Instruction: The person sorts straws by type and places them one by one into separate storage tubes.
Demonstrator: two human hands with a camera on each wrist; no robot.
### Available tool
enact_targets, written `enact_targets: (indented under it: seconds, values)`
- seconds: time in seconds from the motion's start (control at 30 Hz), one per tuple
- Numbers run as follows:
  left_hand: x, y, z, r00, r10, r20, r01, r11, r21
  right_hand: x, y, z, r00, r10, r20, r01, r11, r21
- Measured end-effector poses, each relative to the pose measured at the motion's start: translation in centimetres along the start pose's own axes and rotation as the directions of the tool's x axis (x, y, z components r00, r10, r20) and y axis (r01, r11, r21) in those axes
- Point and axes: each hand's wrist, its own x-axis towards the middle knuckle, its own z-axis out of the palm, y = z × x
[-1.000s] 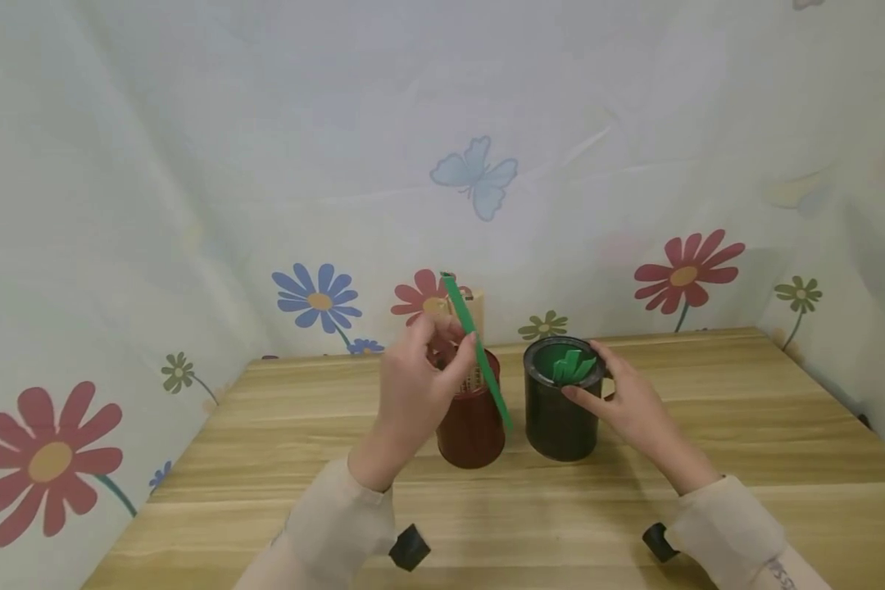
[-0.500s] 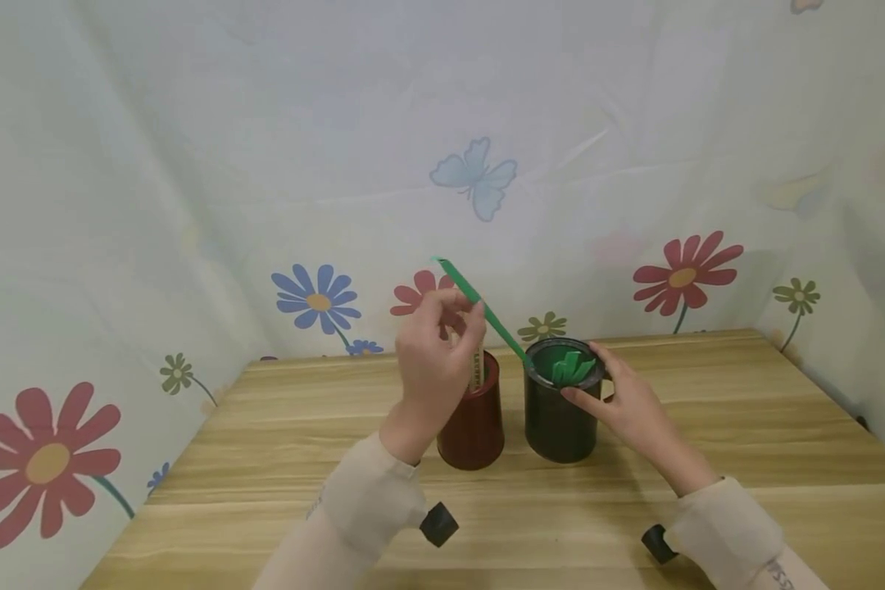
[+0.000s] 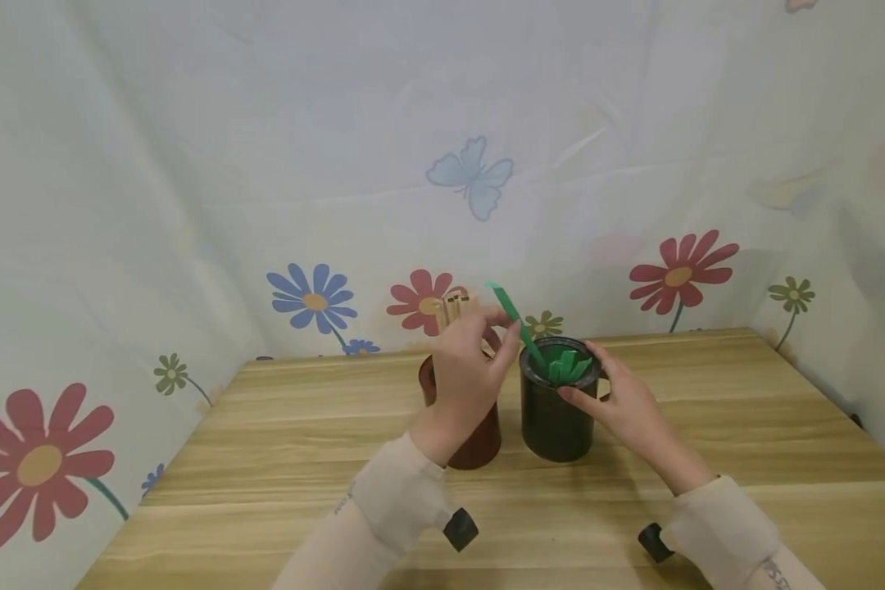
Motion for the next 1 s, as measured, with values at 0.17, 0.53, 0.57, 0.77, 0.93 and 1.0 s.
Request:
enact_targets:
  seconds: [0.17, 0.53, 0.57, 0.77, 0.93, 1.0]
  values:
    - [-1.0, -0.1, 0.5, 0.998, 0.034, 0.051, -0.037, 0.998, 0.059, 0.0, 0.0, 0.1, 1.000, -0.006, -0.002, 0.006, 1.000, 0.005]
    - [-3.0, -0.4, 1.5, 0.983, 0.112, 0.147, -0.133, 0.981, 0.144, 0.0, 0.0, 0.0, 1.000, -0.015, -0.002, 0.015, 1.000, 0.009]
    - [-3.1, -0.4, 1.6, 0.981, 0.117, 0.154, -0.140, 0.979, 0.147, 0.0, 0.0, 0.0, 1.000, -0.013, -0.001, 0.013, 1.000, 0.007]
    - [-3.6, -0.3, 2.0, 0.968, 0.164, 0.190, -0.195, 0.968, 0.156, -0.1, -0.3, -0.3, 1.000, -0.005, 0.002, 0.005, 1.000, -0.008]
    - [-4.0, -0.4, 2.4, 0.961, 0.176, 0.213, -0.214, 0.962, 0.170, -0.1, -0.3, -0.3, 1.000, 0.007, 0.009, -0.006, 1.000, -0.013]
    - [-4.2, -0.4, 2.6, 0.960, 0.169, 0.224, -0.209, 0.963, 0.170, -0.2, -0.3, -0.3, 1.000, 0.011, 0.010, -0.011, 1.000, -0.013]
